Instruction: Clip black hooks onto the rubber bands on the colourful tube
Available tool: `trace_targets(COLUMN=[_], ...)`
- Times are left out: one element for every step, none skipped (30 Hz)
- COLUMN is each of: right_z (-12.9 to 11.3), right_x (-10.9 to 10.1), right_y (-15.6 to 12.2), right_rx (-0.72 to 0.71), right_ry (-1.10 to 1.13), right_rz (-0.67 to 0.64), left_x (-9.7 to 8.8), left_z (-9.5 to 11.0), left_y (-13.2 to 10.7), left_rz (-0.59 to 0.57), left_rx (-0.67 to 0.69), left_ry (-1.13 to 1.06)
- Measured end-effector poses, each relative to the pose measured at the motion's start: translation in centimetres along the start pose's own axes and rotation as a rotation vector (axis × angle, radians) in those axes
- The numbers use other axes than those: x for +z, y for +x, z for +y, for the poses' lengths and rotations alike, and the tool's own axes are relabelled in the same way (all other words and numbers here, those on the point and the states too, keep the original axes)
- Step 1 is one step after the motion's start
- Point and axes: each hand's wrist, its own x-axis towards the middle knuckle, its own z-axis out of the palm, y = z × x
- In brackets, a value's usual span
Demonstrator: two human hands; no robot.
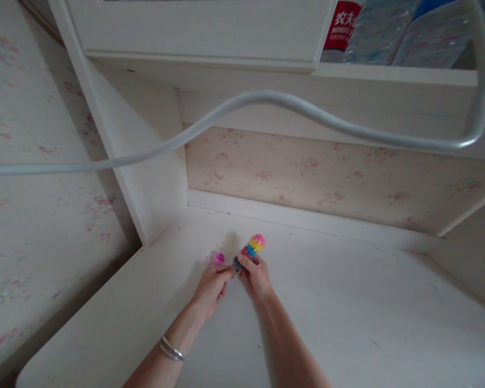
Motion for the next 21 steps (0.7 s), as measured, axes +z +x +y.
trace_targets(right_z=[-0.02,-0.04,-0.05,-0.07,-0.08,-0.09,-0.09,-0.1,-0.11,-0.12,-0.13,-0.16,-0.19,-0.24,-0.3,-0.36,-0.44,-0.51,-0.58,-0.63,-0.67], right_x=[0.03,0.06,0.1,0.13,0.16,0.18,0.21,0.22,0.23,0.23,0.21,0.19,0.16,0.12,0.08,0.02,-0.04,-0.1,-0.16,-0.22,-0.28], right_y=[0.01,0.02,0.04,0.06,0.08,0.1,0.11,0.12,0.13,0.14,0.15,0.16,0.17,0.19,0.21,0.23,0.27,0.3,0.33,0.35,0.35], right_rx=[0.0,0.0,-0.001,-0.002,-0.003,-0.005,-0.008,-0.011,-0.013,-0.016,-0.017,-0.018,-0.02,-0.022,-0.025,-0.03,-0.036,-0.044,-0.055,-0.07,-0.09], right_ry=[-0.002,-0.002,-0.001,0.002,0.007,0.012,0.017,0.022,0.026,0.029,0.03,0.029,0.027,0.024,0.021,0.018,0.013,0.008,0.0,-0.01,-0.022], right_rz=[0.008,0.016,0.024,0.031,0.036,0.041,0.045,0.049,0.053,0.058,0.06,0.062,0.064,0.066,0.069,0.075,0.083,0.095,0.109,0.129,0.154], left_x=[0.07,0.15,0.23,0.3,0.37,0.42,0.45,0.47,0.49,0.49,0.5,0.49,0.49,0.47,0.46,0.44,0.42,0.4,0.38,0.36,0.35], left_z=[0.01,0.03,0.05,0.08,0.11,0.14,0.19,0.24,0.3,0.36,0.42,0.47,0.52,0.55,0.57,0.58,0.58,0.56,0.53,0.49,0.42], left_y=[0.02,0.05,0.08,0.11,0.13,0.16,0.17,0.19,0.2,0.2,0.21,0.21,0.22,0.23,0.23,0.24,0.24,0.23,0.23,0.22,0.21], left_rz=[0.007,0.013,0.017,0.02,0.021,0.022,0.023,0.024,0.027,0.029,0.031,0.033,0.034,0.035,0.037,0.041,0.047,0.053,0.059,0.065,0.071], left_rx=[0.001,0.003,0.007,0.014,0.022,0.031,0.039,0.045,0.047,0.047,0.045,0.044,0.043,0.043,0.044,0.044,0.044,0.045,0.046,0.046,0.048], left_ry=[-0.004,-0.009,-0.014,-0.02,-0.026,-0.033,-0.039,-0.046,-0.052,-0.057,-0.062,-0.065,-0.067,-0.067,-0.065,-0.06,-0.053,-0.043,-0.03,-0.017,-0.004])
